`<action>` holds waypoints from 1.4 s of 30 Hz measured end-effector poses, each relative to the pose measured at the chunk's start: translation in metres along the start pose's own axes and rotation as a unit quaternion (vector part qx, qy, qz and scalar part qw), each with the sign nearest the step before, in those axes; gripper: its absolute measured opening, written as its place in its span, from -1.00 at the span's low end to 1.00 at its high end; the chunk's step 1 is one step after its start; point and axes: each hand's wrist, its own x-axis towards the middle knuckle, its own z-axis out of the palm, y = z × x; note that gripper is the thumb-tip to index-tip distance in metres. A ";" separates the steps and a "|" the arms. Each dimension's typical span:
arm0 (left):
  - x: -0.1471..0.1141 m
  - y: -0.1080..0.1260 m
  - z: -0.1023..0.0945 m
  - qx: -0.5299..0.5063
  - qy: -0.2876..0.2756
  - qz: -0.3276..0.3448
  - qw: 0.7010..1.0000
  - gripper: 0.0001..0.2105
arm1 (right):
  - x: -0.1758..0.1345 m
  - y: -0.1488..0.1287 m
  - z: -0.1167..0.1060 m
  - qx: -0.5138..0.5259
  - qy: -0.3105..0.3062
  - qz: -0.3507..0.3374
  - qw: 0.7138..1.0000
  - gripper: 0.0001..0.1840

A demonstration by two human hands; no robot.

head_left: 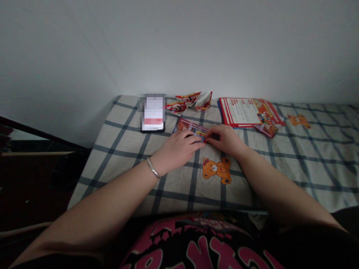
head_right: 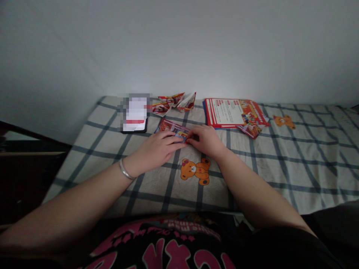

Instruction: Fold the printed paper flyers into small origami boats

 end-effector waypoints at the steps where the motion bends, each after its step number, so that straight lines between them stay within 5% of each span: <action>1: 0.000 0.001 -0.001 0.004 -0.002 0.002 1.000 -0.65 | 0.000 0.000 0.000 -0.001 -0.002 0.000 1.000 -0.97; 11: 0.001 0.001 -0.003 -0.010 -0.008 -0.013 1.000 -0.70 | -0.002 0.004 -0.002 -0.023 0.023 -0.033 0.999 -0.90; 17: 0.001 0.001 -0.002 -0.012 -0.006 -0.010 1.000 -0.71 | -0.009 0.006 0.001 -0.039 0.034 -0.048 0.998 -0.69; 27: 0.004 0.002 -0.003 0.010 -0.014 0.001 1.000 -0.72 | -0.005 0.000 0.010 -0.061 -0.017 0.031 0.998 -0.36; 42: 0.004 0.005 -0.005 0.012 -0.028 -0.013 0.999 -0.72 | -0.002 0.008 0.009 -0.015 -0.033 0.030 0.999 -0.29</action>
